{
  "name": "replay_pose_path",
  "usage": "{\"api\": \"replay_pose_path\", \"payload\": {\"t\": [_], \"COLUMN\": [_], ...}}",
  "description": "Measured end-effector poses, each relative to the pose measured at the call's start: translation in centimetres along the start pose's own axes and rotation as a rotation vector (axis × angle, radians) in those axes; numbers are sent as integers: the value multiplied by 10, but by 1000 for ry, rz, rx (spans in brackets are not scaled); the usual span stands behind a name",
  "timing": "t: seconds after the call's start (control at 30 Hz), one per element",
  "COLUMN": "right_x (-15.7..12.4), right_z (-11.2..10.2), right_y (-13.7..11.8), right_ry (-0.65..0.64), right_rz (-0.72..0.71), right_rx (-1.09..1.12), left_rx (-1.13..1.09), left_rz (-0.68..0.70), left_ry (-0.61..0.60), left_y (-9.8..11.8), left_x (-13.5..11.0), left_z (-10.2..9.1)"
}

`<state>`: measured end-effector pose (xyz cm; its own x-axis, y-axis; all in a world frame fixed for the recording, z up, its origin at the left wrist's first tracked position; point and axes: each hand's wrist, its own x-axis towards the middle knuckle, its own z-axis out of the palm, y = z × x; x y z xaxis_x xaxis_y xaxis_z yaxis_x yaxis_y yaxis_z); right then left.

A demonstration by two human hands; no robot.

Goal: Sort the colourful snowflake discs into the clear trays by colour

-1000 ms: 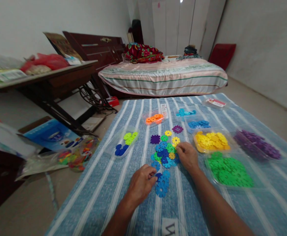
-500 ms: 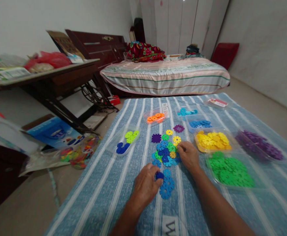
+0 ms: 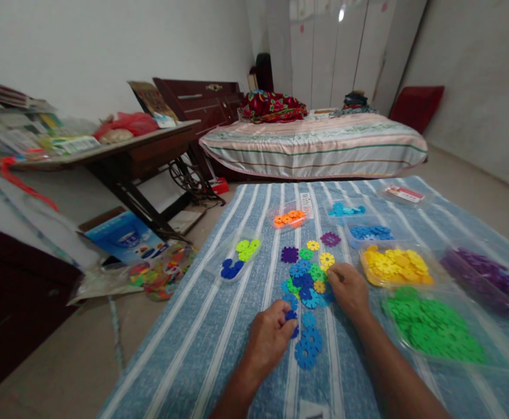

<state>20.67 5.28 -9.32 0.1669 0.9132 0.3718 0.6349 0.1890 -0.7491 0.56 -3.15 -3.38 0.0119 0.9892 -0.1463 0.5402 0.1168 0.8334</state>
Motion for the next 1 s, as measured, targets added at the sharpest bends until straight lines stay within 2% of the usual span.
{"api": "replay_pose_path", "payload": {"t": [0.1, 0.23, 0.37, 0.47, 0.57, 0.7, 0.9, 1.0], "right_x": [0, 0, 0, 0, 0, 1, 3, 3], "right_z": [0, 0, 1, 1, 1, 2, 2, 2], "right_y": [0, 1, 2, 1, 0, -2, -2, -2], "right_ry": [-18, -35, -33, -26, -8, 17, 21, 23], "right_rz": [-3, 11, 2, -5, -9, -2, -7, -5], "right_rx": [5, 10, 7, 0, 9, 2, 21, 22], "left_rx": [-24, 83, 354, 661, 915, 1051, 1111, 1197], "left_rz": [11, 94, 123, 40, -64, -132, -176, -270], "left_ry": [20, 144, 266, 249, 165, 73, 50, 125], "left_y": [7, 18, 26, 29, 29, 23, 19, 27], "left_x": [2, 19, 53, 76, 91, 100, 103, 100], "left_z": [-12, -53, -105, -131, -139, -138, -143, -148]}}
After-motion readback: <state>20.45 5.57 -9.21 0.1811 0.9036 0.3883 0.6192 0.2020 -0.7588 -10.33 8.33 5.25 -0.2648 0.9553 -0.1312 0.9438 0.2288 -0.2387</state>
